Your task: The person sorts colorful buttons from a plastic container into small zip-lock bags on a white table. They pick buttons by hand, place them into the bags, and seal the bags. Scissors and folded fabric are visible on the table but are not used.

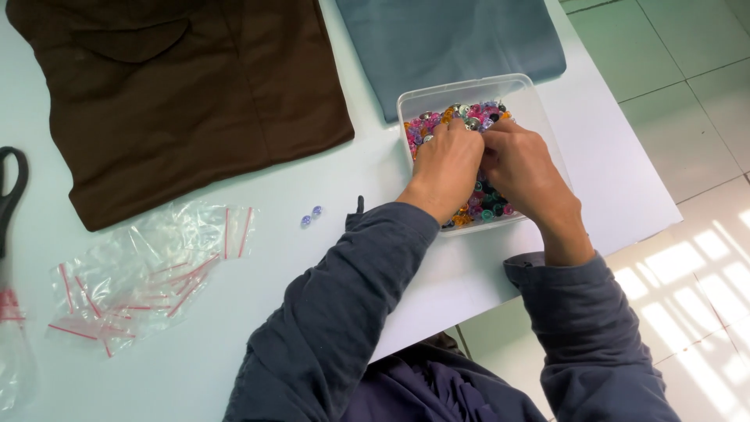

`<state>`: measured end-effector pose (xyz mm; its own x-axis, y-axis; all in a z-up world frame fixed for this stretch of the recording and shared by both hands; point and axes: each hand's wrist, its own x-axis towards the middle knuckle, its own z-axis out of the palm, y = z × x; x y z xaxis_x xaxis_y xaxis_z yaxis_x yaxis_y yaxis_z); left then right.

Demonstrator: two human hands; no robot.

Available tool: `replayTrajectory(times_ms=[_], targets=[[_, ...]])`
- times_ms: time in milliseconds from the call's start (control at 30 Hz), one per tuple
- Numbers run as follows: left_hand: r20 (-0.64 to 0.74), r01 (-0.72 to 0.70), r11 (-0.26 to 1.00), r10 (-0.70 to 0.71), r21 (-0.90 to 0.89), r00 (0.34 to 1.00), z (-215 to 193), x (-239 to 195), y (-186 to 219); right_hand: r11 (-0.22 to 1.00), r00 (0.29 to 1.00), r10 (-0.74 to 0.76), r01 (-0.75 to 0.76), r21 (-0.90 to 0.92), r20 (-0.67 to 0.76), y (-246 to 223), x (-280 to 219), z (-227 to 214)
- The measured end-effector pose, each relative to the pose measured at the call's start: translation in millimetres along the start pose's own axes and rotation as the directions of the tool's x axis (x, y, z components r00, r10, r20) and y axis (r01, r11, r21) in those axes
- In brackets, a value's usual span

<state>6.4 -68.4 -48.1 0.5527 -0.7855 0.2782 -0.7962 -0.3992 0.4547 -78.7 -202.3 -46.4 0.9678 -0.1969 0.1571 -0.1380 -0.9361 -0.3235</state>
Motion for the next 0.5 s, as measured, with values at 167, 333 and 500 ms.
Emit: replayTrajectory(times_ms=[167, 333, 500], targets=[[-0.006, 0.021, 0.996, -0.022, -0.088, 1.0, -2, -4, -10, 0.99, 0.999, 0.048, -0.045, 0.131, -0.022, -32, -2, -24], [-0.094, 0.005, 0.985, -0.021, -0.174, 0.995, -19, -3, -7, 0.93, 0.994, 0.085, -0.055, 0.365, -0.067, -41, -7, -41], [-0.167, -0.028, 0.924, -0.039, -0.381, 0.985, -27, -4, -12, 0.776, 0.995, 0.08, -0.023, 0.63, -0.063, -52, -5, -49]])
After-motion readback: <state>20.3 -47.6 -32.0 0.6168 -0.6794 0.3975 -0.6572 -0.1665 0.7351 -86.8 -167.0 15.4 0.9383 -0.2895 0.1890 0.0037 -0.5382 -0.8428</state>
